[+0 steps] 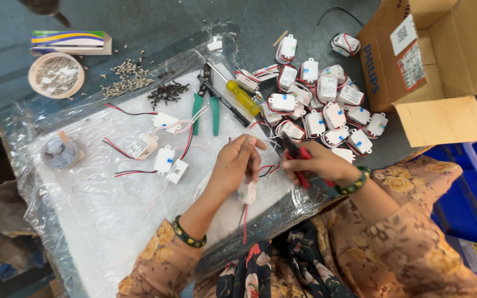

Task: The person uses red-handled wire cutters to trim the ends of red, black, and white wires attached to small white plastic electronic modules. The person repeatedly picks up modules, cuts the wires, and places them back on the work surface.

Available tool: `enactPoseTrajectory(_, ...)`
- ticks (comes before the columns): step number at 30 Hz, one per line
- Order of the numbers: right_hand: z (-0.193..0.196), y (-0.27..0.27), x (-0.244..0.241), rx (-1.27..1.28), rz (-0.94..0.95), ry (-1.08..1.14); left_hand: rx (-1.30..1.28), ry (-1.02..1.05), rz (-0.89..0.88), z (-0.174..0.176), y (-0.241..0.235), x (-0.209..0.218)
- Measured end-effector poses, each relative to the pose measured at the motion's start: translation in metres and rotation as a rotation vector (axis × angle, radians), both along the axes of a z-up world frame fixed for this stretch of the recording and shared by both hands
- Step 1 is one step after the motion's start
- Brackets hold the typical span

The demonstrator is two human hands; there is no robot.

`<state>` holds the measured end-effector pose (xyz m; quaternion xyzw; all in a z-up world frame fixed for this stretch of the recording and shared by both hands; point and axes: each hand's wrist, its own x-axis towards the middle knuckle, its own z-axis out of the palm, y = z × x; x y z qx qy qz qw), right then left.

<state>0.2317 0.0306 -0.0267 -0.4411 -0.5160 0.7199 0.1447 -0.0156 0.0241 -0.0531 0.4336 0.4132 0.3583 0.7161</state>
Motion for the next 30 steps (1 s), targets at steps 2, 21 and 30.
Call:
enactPoseTrajectory(2,-0.001,-0.011,0.010,0.026,-0.041,0.017,0.036,-0.183,0.010,-0.009,0.007,-0.005)
enactPoseTrajectory(21,-0.022,-0.104,0.077,0.194,-0.593,0.215,0.191,0.338,0.319,0.119,-0.059,-0.138)
enactPoseTrajectory(30,-0.022,-0.104,0.069,0.250,-0.667,0.259,0.633,0.916,0.348,0.102,-0.008,-0.117)
